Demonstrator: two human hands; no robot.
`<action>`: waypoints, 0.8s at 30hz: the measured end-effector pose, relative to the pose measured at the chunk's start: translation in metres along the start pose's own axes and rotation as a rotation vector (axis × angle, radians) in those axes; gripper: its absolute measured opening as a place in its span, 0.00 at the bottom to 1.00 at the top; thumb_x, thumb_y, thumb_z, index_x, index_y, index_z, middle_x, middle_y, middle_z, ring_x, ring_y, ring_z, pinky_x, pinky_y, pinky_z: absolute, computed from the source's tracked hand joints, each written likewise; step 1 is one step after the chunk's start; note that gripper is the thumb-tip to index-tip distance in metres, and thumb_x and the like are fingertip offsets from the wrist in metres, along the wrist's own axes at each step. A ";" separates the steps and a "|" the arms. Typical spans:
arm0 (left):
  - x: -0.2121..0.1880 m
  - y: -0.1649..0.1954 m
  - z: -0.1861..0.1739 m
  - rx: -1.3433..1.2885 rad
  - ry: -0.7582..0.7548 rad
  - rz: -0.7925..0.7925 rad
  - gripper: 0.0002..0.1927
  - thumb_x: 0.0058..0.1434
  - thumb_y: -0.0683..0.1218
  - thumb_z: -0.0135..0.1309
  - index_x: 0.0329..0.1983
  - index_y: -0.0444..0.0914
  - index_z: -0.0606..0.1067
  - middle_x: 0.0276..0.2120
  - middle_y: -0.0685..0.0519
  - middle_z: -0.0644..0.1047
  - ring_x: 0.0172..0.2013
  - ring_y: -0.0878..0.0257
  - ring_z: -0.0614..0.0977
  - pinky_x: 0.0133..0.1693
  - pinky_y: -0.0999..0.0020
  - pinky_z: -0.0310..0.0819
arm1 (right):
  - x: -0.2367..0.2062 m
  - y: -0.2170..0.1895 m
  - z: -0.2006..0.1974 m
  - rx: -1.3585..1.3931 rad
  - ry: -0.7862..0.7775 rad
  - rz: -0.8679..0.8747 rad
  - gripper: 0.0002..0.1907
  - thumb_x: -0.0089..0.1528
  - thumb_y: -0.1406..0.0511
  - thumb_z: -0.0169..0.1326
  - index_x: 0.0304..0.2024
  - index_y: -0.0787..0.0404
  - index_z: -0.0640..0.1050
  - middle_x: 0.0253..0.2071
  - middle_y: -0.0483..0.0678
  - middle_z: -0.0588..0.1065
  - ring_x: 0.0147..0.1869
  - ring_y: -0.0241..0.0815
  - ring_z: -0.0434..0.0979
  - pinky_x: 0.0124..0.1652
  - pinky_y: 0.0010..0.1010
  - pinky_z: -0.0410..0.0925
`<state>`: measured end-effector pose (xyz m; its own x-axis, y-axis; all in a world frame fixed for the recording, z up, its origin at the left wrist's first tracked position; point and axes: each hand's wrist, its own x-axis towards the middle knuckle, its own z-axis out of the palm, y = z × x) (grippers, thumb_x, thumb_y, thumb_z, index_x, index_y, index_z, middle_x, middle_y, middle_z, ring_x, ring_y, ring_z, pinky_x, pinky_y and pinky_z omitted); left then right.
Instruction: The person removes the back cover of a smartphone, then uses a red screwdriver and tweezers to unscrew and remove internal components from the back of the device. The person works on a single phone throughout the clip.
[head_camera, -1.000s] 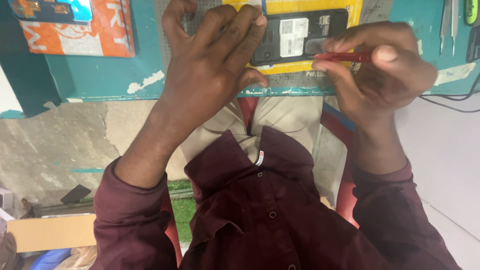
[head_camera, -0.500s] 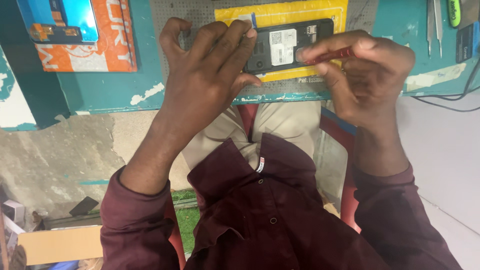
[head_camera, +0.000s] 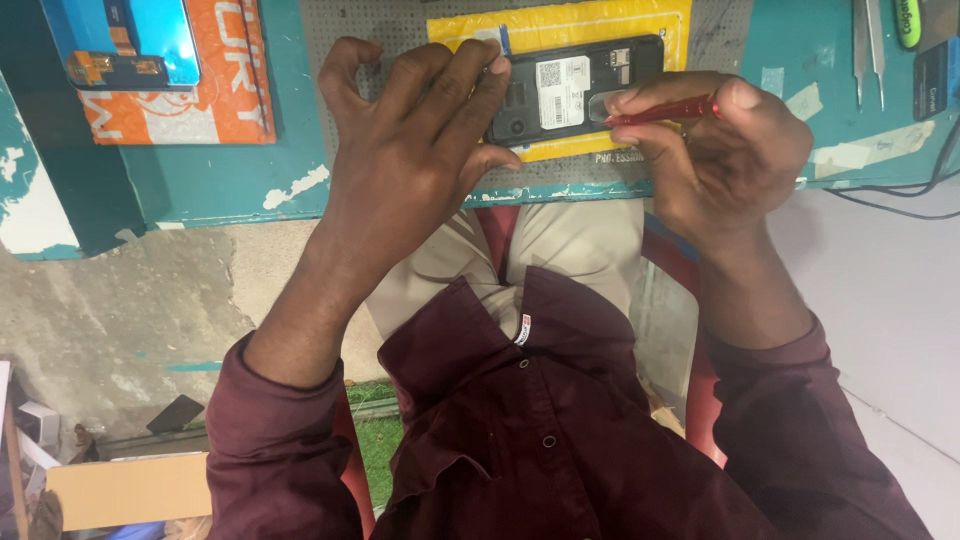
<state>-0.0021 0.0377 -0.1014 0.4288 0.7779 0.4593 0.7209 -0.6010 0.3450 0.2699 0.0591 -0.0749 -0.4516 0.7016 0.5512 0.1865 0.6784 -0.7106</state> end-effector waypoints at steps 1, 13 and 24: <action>-0.001 0.000 0.000 0.003 -0.005 -0.001 0.33 0.63 0.60 0.64 0.62 0.33 0.77 0.63 0.53 0.75 0.60 0.58 0.73 0.63 0.42 0.52 | 0.001 -0.001 0.000 0.006 -0.001 0.006 0.46 0.69 0.87 0.51 0.75 0.40 0.53 0.49 0.63 0.74 0.49 0.52 0.82 0.52 0.38 0.81; 0.012 0.029 0.005 -0.022 -0.017 -0.022 0.32 0.60 0.60 0.66 0.59 0.36 0.77 0.72 0.51 0.64 0.67 0.53 0.65 0.61 0.41 0.50 | 0.004 -0.004 0.003 0.042 0.035 0.016 0.41 0.68 0.88 0.50 0.71 0.46 0.56 0.49 0.64 0.71 0.48 0.52 0.81 0.49 0.37 0.81; 0.031 0.046 0.032 -0.165 0.036 -0.057 0.14 0.63 0.51 0.67 0.46 0.40 0.79 0.61 0.57 0.69 0.61 0.57 0.67 0.61 0.45 0.52 | 0.006 0.003 0.000 0.036 0.026 -0.074 0.39 0.64 0.85 0.57 0.67 0.50 0.58 0.49 0.63 0.70 0.51 0.52 0.79 0.49 0.36 0.78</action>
<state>0.0613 0.0399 -0.0981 0.3678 0.8065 0.4628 0.6433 -0.5801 0.4996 0.2678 0.0651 -0.0738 -0.4405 0.6555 0.6134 0.1222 0.7207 -0.6824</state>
